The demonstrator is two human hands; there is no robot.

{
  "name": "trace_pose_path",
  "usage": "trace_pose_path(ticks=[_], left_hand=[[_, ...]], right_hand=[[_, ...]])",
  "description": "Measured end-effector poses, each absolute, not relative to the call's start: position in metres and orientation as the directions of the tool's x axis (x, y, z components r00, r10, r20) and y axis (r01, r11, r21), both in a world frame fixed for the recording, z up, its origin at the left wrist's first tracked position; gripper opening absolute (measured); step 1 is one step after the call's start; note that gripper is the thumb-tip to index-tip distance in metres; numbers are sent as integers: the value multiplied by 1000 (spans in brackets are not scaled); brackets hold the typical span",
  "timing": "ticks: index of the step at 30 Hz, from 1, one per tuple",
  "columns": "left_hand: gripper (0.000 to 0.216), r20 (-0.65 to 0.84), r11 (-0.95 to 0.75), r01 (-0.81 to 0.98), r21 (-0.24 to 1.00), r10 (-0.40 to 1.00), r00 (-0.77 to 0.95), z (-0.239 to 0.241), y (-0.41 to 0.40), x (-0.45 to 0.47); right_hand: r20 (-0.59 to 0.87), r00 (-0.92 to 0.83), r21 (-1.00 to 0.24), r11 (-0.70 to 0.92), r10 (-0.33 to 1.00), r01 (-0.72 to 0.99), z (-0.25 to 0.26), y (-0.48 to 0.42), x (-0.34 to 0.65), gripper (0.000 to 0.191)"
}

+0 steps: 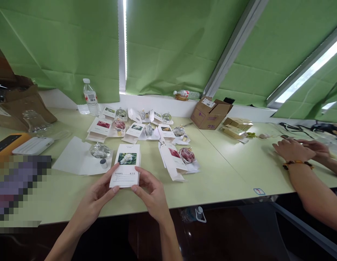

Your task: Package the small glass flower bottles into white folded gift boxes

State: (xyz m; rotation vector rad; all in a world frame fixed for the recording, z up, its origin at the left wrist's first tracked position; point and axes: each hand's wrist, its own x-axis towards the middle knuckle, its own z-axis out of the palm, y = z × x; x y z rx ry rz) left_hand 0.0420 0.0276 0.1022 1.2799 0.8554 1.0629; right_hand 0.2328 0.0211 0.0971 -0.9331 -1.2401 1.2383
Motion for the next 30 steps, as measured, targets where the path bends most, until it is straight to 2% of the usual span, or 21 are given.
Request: trace_pose_path(ticks=[18,30], left_hand=[[63,33,-8,-83,996,951,307,104,27,43],[61,47,-13,-118,993,956,290,98,28,42]], right_hand=[[147,-86,-980,133,985,-146,98,21,233,48],[151,-96,-977,134,984,-167,97,21,234,46]])
